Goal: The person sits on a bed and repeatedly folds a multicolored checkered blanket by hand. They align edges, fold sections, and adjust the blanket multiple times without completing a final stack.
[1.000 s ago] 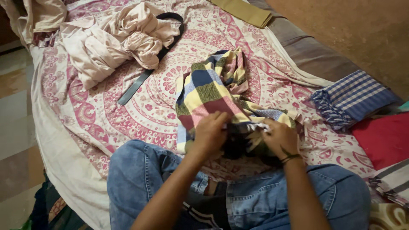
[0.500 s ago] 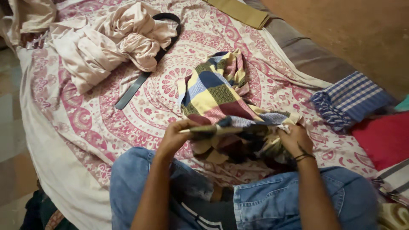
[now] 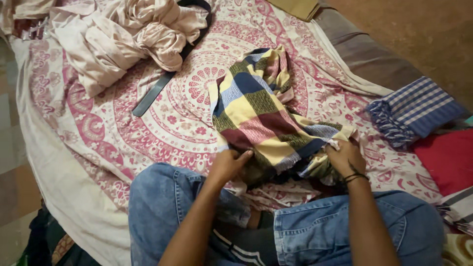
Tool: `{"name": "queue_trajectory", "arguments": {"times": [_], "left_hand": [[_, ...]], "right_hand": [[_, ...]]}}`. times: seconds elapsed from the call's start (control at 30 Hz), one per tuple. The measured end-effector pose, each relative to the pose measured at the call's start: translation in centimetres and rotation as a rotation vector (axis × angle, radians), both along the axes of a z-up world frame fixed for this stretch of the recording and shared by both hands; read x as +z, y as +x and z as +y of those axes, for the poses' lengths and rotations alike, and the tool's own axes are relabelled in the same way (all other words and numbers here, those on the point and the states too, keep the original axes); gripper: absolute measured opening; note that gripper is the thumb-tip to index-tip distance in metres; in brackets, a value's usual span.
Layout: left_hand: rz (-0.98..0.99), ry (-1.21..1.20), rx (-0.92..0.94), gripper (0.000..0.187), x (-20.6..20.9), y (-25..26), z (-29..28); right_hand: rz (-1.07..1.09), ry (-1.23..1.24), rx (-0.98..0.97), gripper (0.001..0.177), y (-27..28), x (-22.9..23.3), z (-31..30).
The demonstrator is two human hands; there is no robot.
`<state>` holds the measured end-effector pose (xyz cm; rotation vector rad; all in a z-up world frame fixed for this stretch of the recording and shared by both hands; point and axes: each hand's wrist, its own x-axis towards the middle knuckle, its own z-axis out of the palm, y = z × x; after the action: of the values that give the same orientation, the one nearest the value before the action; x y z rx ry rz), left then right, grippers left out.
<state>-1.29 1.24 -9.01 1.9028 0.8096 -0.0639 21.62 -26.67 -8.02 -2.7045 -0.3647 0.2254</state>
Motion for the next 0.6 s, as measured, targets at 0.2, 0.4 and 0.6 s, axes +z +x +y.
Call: {"name": "queue_trajectory", "arguments": {"times": [0.2,0.4,0.6], "left_hand": [[-0.215,-0.851,0.295,0.044,-2.6,0.9,0.5],[-0.432,-1.203,0.374,0.022,-6.7,1.7,1.0],[-0.771,-1.565,0.355,0.016,-5.9,2.2,-2.1]], "right_hand": [[-0.036,-0.027,0.024,0.041,-0.2,0.0,0.2],[-0.043,-0.017,0.054,0.038,-0.5,0.3,0.1],[-0.035,0.01,0.076,0.037,-0.7,0.5,0.1]]}}
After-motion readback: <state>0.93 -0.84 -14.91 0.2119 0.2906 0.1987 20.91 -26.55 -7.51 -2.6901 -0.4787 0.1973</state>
